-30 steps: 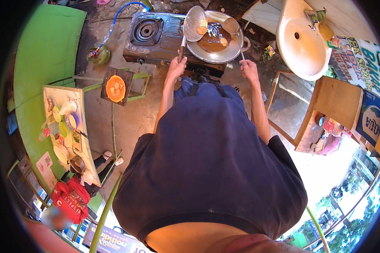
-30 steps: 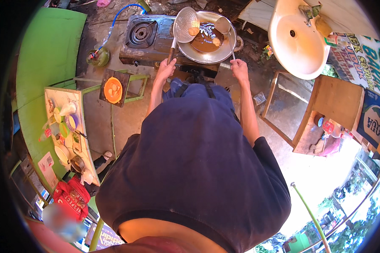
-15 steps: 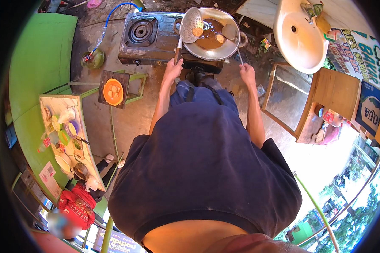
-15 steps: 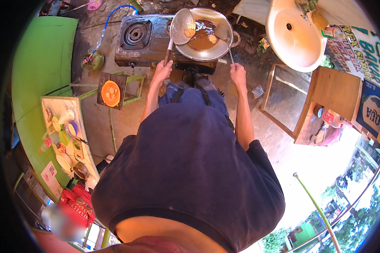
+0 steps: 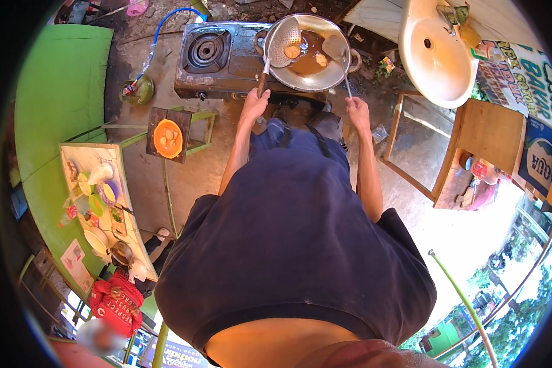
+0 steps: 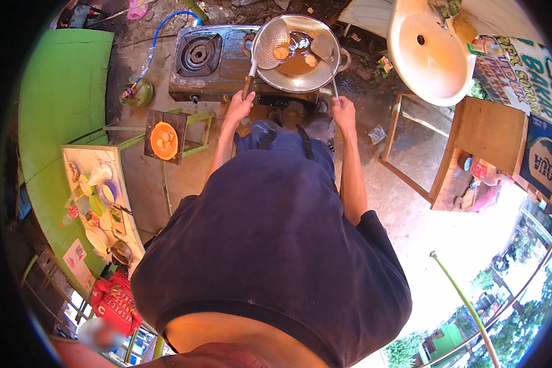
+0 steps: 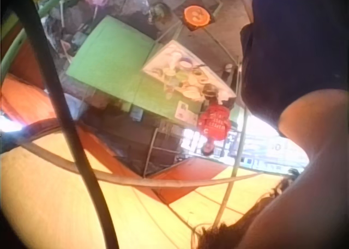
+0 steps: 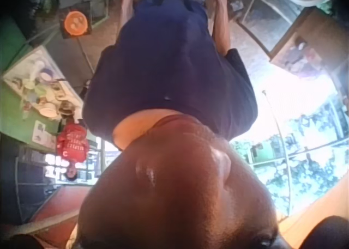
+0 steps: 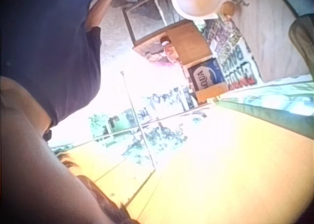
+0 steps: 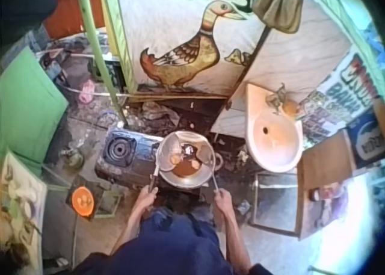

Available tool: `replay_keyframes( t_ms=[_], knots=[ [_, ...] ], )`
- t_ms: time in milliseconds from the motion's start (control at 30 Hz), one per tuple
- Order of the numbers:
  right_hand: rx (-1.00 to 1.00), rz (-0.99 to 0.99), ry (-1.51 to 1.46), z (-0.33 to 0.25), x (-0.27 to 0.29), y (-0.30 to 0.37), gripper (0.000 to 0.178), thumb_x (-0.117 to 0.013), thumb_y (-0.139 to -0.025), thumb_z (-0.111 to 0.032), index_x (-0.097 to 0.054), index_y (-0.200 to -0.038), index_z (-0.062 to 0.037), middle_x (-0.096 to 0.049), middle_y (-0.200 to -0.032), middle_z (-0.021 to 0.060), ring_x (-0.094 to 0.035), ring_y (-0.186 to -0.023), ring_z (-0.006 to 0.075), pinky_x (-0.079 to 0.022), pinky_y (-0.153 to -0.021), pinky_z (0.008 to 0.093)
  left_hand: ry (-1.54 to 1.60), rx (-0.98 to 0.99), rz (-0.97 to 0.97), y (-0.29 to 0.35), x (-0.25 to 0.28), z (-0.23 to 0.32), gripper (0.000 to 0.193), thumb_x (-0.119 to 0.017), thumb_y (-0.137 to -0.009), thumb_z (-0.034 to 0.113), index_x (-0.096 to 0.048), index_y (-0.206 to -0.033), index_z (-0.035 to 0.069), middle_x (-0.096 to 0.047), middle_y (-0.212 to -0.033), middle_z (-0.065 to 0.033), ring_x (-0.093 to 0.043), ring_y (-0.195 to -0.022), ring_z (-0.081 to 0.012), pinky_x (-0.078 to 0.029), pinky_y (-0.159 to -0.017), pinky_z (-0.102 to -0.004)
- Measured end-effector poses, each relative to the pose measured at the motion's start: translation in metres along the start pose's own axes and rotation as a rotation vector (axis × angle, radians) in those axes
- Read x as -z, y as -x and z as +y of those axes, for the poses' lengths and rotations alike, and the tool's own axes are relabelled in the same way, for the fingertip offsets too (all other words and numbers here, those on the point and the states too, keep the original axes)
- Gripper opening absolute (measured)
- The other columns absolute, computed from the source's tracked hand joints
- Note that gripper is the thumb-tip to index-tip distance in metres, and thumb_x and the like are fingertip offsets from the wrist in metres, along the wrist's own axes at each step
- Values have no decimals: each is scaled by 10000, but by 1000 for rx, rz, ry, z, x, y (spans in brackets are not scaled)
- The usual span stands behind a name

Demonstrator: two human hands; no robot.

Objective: The person stands at a gas stove and uses a slotted spoon and a ladle to turn and monitor several round food items frying in a pot of hot oil. The person repeatedly flips the items and occasionally lifts them to drain oil before returning them to the pot.

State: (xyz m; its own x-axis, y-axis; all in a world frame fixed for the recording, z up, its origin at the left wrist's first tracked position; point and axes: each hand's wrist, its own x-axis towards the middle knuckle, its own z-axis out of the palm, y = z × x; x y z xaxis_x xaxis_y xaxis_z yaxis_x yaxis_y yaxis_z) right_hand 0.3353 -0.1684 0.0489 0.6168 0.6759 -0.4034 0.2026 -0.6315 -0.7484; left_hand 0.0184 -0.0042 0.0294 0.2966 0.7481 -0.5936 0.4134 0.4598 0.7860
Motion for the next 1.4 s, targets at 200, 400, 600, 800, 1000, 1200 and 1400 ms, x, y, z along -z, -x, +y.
replay_keyframes(
  t_ms=[200,400,600,800,1000,1200,1400],
  knots=[
    [18,-46,-35,-15,-3,2,266,-606,-975,-248,-697,-970,2,-609,-639,29,-549,-553,106,-444,-534,306,-278,-190,138,-18,-6,-9,368,-643,-962,366,-578,-952,4,-614,-719,-79,-595,-646,-188,-469,-612,-362],
    [33,-131,-19,-4,-5,-18,255,-620,-964,-226,-692,-952,19,-624,-643,68,-586,-601,132,-461,-594,328,-261,-97,94,-13,-12,13,468,-639,-942,372,-598,-1112,-62,-675,-973,-291,-659,-1003,-445,-494,-863,-481],
    [75,-121,9,-1,-8,-38,267,-580,-993,-266,-671,-915,-27,-562,-632,-18,-497,-505,86,-402,-439,273,-270,-113,141,-4,-16,15,456,-637,-945,364,-590,-1094,-64,-663,-1002,-312,-645,-1016,-461,-486,-860,-490],
    [-77,-133,-104,-11,-10,-34,247,-604,-975,-233,-691,-958,-2,-619,-647,46,-567,-517,133,-437,-460,316,-292,-116,149,3,-8,13,452,-634,-949,367,-584,-1082,-62,-659,-1007,-318,-637,-1020,-474,-483,-856,-497],
    [-197,-249,-333,3,-22,-39,220,-582,-989,-229,-661,-1029,-28,-547,-644,-11,-452,-461,84,-376,-411,258,-303,-111,141,10,1,16,438,-637,-947,366,-588,-1050,-56,-660,-996,-309,-640,-1010,-468,-480,-849,-503],
    [-202,-277,-339,-5,-25,-30,216,-568,-997,-235,-662,-1029,-43,-535,-641,-23,-430,-458,65,-372,-413,253,-268,-84,116,7,3,7,447,-638,-945,372,-593,-1064,-56,-666,-984,-292,-646,-979,-454,-484,-846,-486],
    [-156,-261,-220,-6,-25,-26,232,-588,-981,-250,-684,-1008,-40,-564,-652,-17,-474,-469,85,-401,-429,270,-231,-144,148,0,-5,-5,385,-634,-963,361,-580,-1018,-16,-612,-731,-74,-568,-652,-165,-450,-600,-346]
  ],
)
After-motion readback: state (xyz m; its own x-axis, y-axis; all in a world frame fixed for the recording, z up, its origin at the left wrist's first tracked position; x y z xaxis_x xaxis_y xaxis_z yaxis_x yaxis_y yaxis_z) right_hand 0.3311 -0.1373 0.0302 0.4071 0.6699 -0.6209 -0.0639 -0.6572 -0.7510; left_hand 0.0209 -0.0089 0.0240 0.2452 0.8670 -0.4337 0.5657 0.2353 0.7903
